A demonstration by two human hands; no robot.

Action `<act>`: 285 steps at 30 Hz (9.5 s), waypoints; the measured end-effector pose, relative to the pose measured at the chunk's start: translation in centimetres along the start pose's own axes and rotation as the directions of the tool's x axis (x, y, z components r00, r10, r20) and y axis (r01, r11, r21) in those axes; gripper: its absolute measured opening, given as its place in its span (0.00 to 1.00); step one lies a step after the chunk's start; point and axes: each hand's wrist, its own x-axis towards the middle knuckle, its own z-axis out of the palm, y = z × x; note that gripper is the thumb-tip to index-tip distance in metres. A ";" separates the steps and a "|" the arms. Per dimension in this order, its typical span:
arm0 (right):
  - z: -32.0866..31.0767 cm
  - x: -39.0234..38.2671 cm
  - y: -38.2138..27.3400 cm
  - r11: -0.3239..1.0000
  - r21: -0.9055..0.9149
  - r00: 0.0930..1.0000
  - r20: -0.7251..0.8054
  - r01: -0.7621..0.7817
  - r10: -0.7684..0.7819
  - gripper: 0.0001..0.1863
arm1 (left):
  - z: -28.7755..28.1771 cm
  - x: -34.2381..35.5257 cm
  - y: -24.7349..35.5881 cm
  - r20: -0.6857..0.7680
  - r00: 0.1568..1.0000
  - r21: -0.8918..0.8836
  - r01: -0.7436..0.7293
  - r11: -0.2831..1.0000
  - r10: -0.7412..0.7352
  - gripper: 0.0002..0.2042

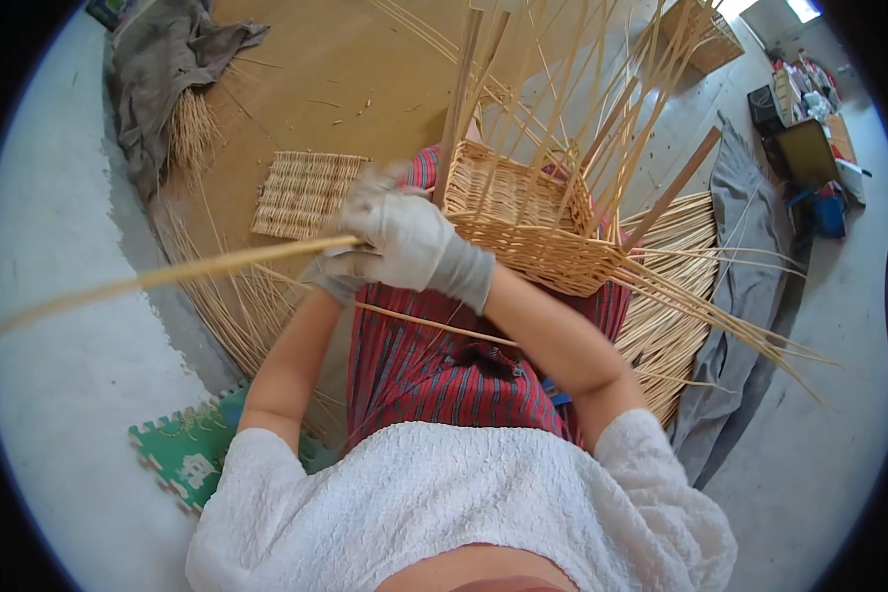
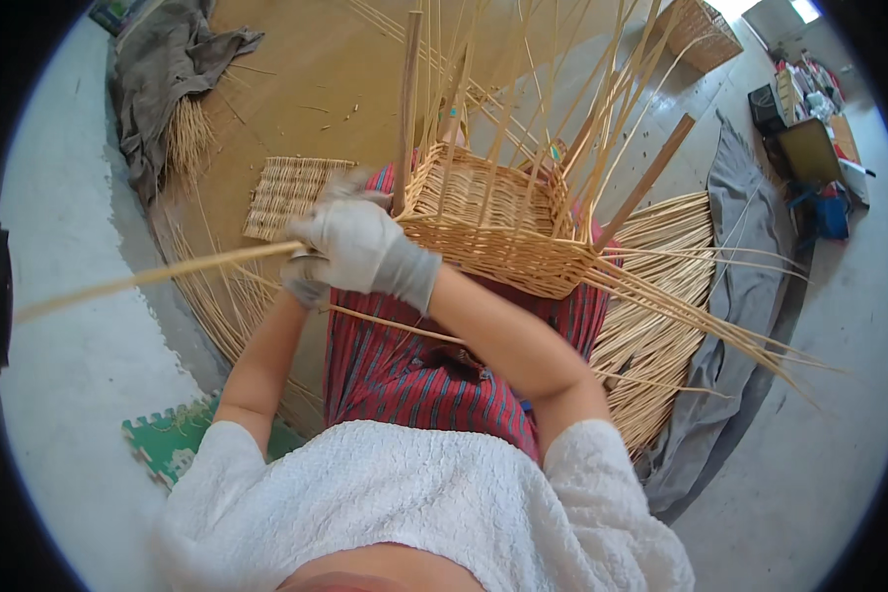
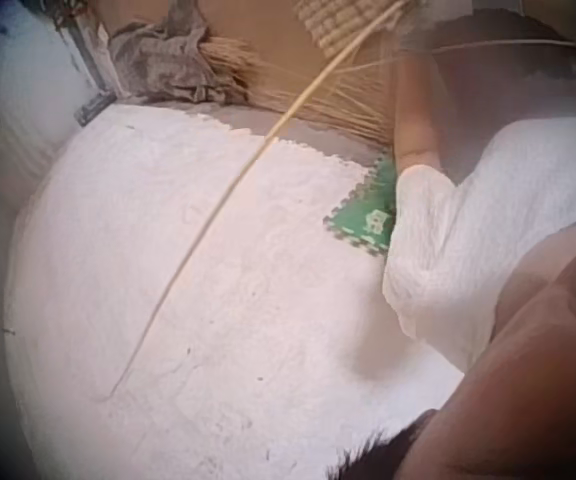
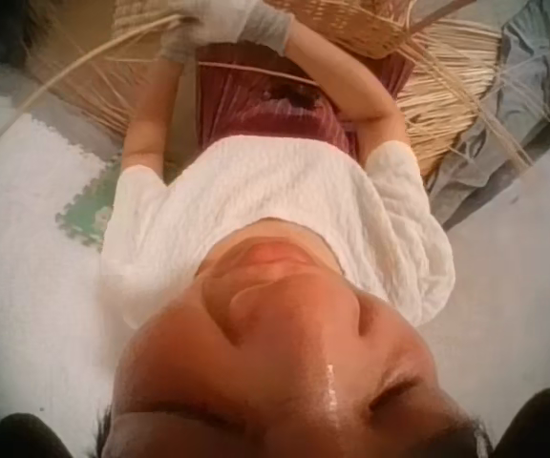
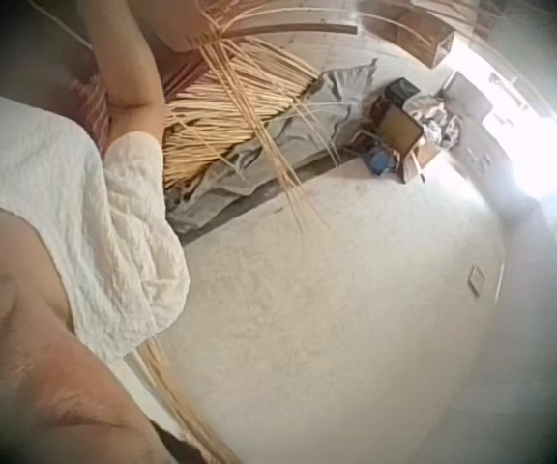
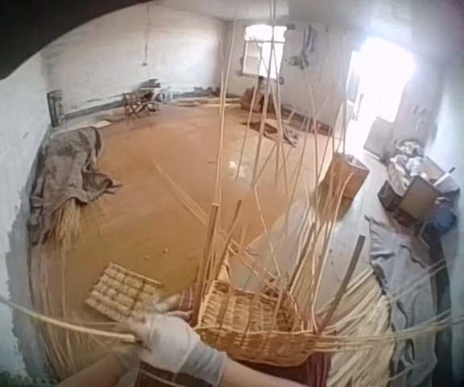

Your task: The person sits on the floor and weaves a basket using thin wooden strips. They interlace the strips by hand, occasionally using a hammer to secure the structure. The basket gradually takes shape as the person continues to weave.

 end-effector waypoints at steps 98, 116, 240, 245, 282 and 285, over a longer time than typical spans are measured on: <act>-1.7 -17.5 4.1 0.513 0.857 0.216 -0.509 0.040 0.834 0.08 | 8.6 3.9 1.1 0.125 0.688 0.303 0.659 0.688 -0.714 0.13; -3.9 -19.3 7.0 0.868 0.494 0.413 -0.780 -0.052 0.470 0.12 | 9.7 4.5 -0.5 -0.002 0.715 0.296 0.668 0.682 -0.699 0.27; -6.0 -17.9 5.8 0.576 0.784 0.498 -0.412 -0.233 0.763 0.06 | 7.9 6.4 -3.0 -0.261 0.770 0.158 0.630 0.760 -0.583 0.23; -7.8 -23.2 4.2 0.682 0.725 0.185 -0.661 -0.093 0.727 0.08 | 10.3 6.7 4.1 -0.253 0.934 0.337 0.330 0.882 -0.252 0.16; -22.1 -15.5 8.9 0.760 -0.352 0.690 -0.704 -0.547 0.171 0.26 | 25.2 7.4 1.8 0.216 0.723 0.168 0.634 0.755 -0.656 0.11; -22.9 -19.1 6.6 0.757 -0.018 0.545 -0.705 -0.653 0.454 0.25 | 23.7 7.3 2.4 0.199 0.624 0.043 0.765 0.643 -0.755 0.09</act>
